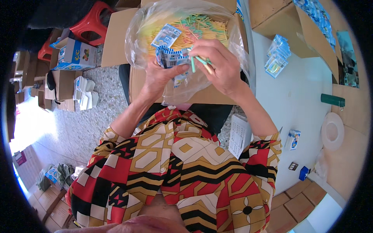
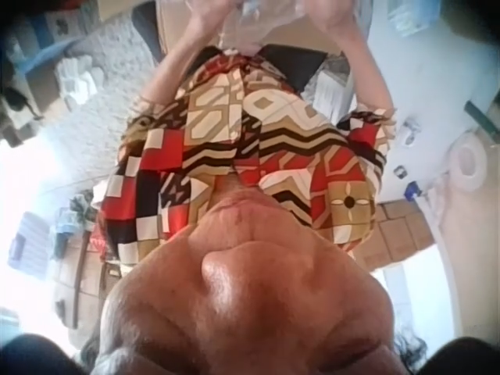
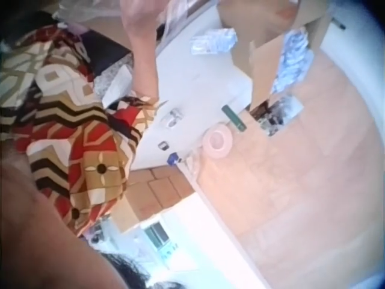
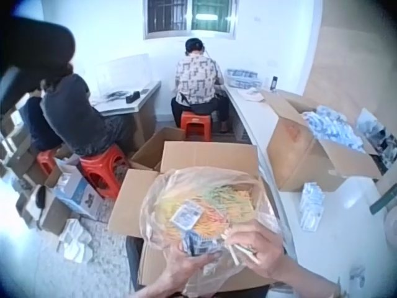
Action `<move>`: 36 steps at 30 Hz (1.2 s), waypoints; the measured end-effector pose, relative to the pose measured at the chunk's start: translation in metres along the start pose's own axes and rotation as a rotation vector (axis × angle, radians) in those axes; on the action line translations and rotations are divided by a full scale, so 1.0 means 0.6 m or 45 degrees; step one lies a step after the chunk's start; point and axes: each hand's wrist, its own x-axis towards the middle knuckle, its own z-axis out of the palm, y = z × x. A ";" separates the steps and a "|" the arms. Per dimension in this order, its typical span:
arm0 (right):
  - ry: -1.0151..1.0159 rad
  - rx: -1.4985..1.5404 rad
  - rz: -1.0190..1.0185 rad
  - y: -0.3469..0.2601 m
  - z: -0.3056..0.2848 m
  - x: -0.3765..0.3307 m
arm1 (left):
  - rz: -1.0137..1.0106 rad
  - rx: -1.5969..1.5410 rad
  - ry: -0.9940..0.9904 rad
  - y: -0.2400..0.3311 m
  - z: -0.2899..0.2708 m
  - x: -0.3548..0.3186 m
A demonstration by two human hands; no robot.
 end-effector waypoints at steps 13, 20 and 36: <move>-0.403 0.343 0.742 0.002 -0.023 0.014 | 0.203 0.478 -0.098 -0.014 -0.020 0.011; -0.497 0.551 0.895 0.008 -0.031 0.060 | 0.448 0.594 -0.127 -0.013 -0.021 0.028; -0.506 0.632 0.766 0.020 -0.029 0.061 | 0.315 0.516 -0.284 0.018 -0.014 0.024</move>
